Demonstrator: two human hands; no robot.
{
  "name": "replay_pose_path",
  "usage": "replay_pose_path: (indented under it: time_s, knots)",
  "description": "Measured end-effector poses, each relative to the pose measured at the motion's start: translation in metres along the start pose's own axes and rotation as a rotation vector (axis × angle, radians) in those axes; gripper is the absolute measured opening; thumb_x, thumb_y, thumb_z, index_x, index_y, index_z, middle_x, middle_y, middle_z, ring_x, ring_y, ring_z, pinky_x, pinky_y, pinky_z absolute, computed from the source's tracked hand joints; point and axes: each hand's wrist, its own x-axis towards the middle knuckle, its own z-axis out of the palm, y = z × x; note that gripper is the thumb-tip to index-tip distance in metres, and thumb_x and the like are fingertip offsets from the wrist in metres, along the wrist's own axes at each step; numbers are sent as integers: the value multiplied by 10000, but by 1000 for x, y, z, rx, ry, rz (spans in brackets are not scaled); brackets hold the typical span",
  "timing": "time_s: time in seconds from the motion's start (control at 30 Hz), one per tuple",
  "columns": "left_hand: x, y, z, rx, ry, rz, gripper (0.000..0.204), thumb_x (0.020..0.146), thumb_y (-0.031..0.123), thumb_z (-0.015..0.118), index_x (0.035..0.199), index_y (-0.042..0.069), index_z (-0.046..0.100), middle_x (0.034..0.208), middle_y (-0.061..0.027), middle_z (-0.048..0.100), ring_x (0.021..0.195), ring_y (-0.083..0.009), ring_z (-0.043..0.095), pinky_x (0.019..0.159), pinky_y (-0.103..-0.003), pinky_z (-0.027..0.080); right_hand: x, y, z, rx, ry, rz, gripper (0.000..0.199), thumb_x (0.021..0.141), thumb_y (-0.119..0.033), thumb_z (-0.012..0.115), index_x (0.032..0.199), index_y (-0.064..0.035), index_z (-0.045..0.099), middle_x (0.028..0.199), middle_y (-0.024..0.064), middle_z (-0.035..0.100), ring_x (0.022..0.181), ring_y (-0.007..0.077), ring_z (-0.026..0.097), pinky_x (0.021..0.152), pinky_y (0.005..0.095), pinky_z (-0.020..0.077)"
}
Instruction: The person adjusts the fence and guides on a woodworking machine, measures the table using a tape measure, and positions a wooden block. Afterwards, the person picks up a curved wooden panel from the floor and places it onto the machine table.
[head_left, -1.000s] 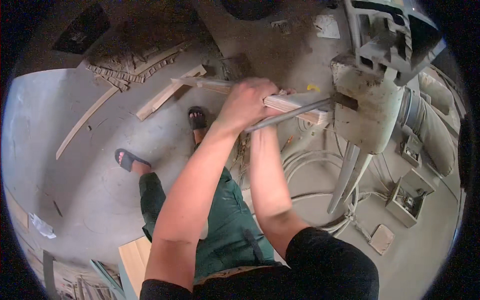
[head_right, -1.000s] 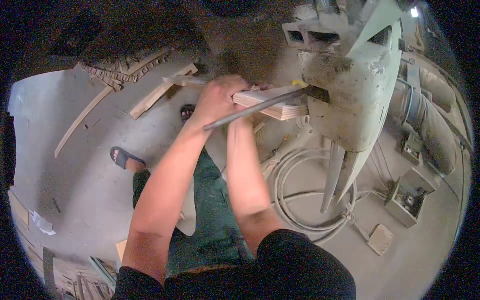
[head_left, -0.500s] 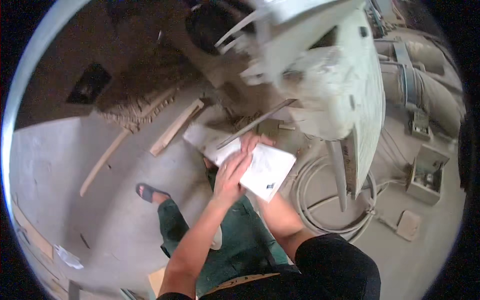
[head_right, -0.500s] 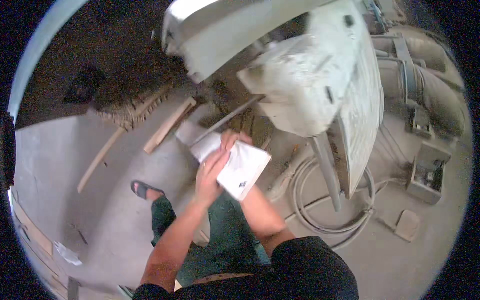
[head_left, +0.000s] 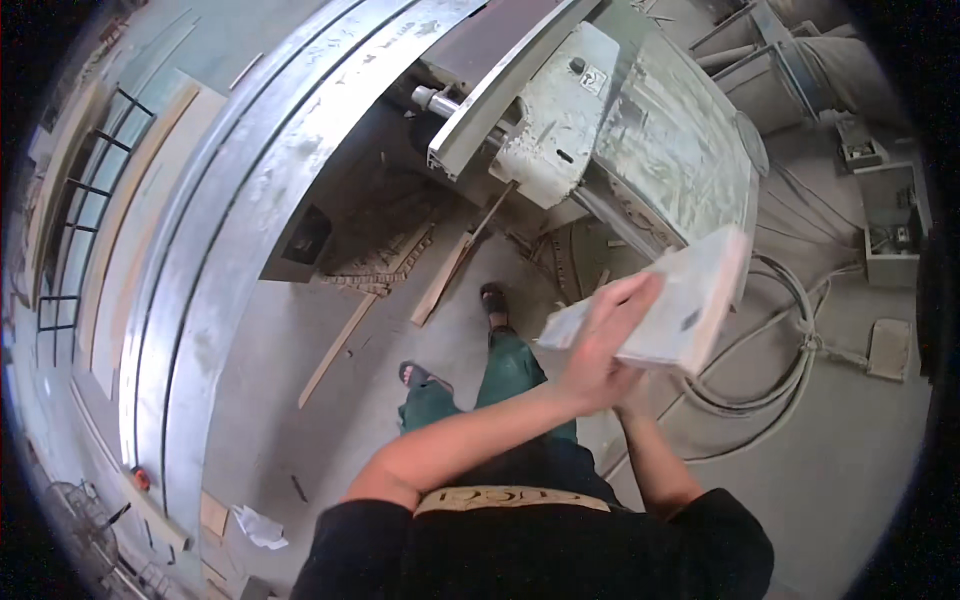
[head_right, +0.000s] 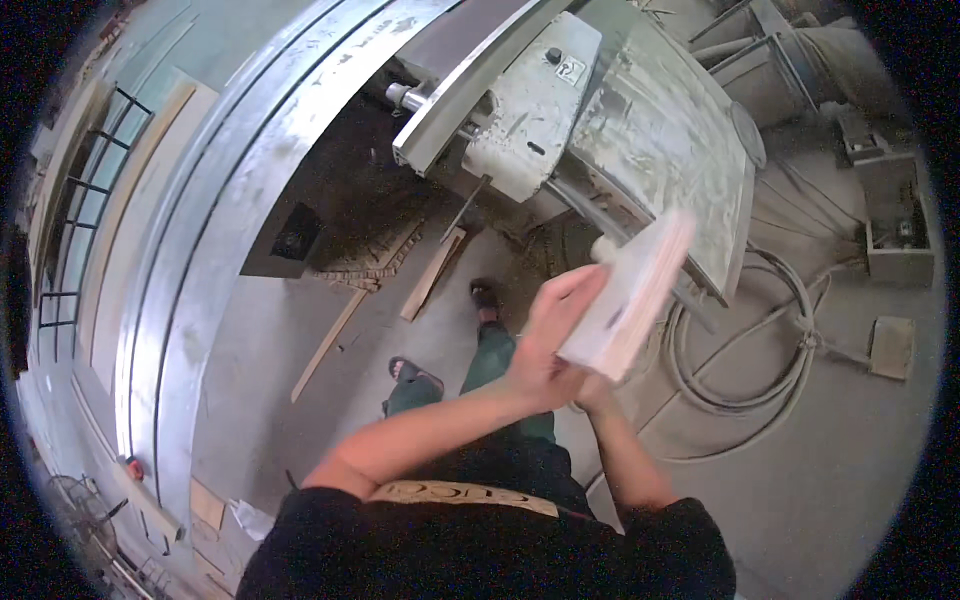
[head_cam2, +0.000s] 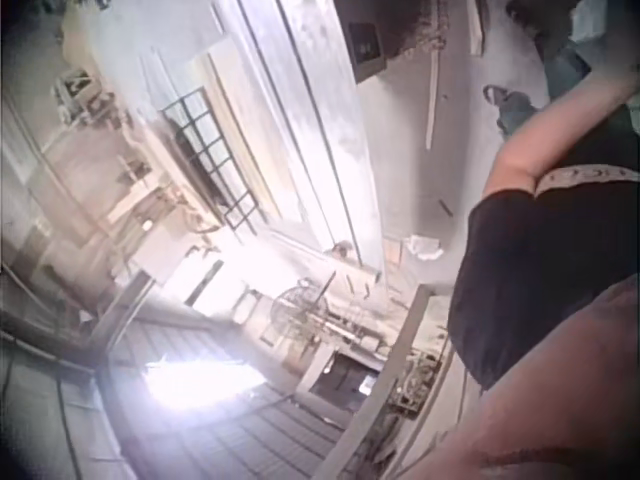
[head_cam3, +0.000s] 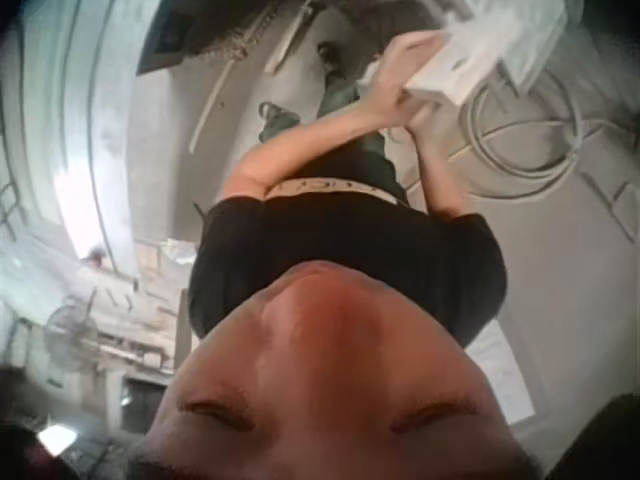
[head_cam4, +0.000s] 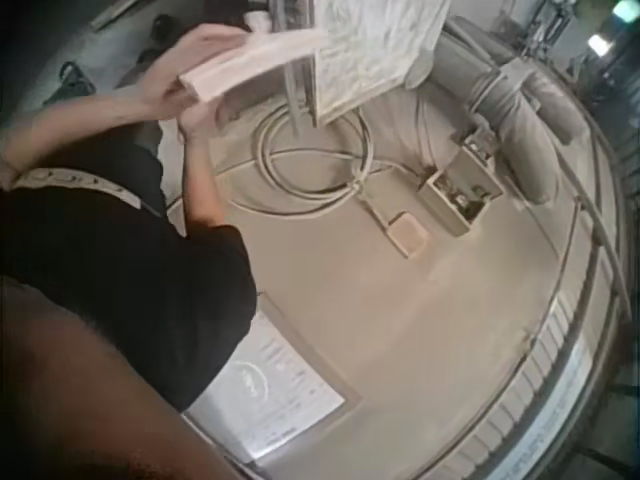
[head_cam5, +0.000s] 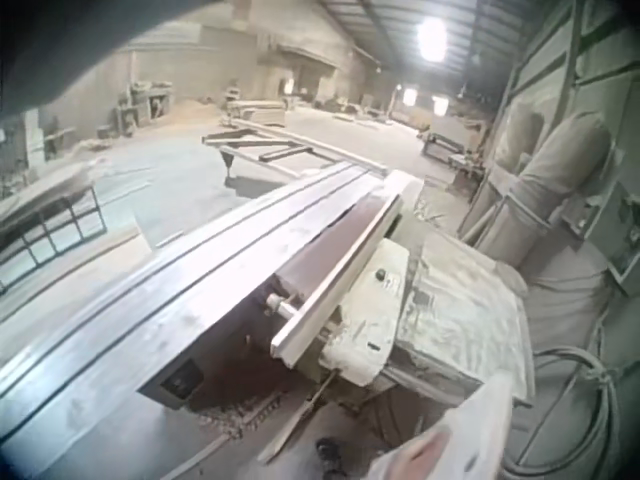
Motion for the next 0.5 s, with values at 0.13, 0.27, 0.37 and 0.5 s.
replay_pose_path:
  time_s: [0.13, 0.27, 0.37, 0.5]
  knots:
    - [38, 84, 37, -163, -39, 8, 831, 807, -4, 720, 1542, -10, 332, 1484, -226, 378, 1359, -397, 418, 1133, -417, 350, -43, -16, -19, -376, 393, 145, 671, 1013, -375, 559, 1519, 15, 355, 1507, 157, 456, 1365, 288, 461, 1139, 402, 370]
    - [72, 101, 67, -188, -68, -163, 858, 925, 189, 714, 1583, 12, 192, 1527, -231, 265, 1455, -388, 260, 1180, -435, 274, -34, 9, -42, 37, 591, 110, 544, 1012, -266, 595, 1443, 35, 455, 1391, 156, 555, 1237, 278, 555, 1059, 368, 427]
    - [95, 98, 62, -70, -335, -60, 989, 874, 271, 781, 1588, 14, 146, 1550, -239, 232, 1456, -365, 263, 1191, -440, 263, -37, 40, -165, -1239, 409, 87, 591, 983, -296, 657, 1428, 54, 487, 1325, 168, 609, 1137, 223, 625, 891, 349, 524]
    - [90, 33, -11, 124, -468, -110, 598, 911, 240, 741, 1425, 42, 507, 1357, -144, 548, 1298, -284, 521, 1105, -383, 403, 40, -26, -245, -879, 557, 99, 320, 972, -248, 684, 899, 58, 628, 811, 35, 642, 725, 130, 537, 640, 355, 437]
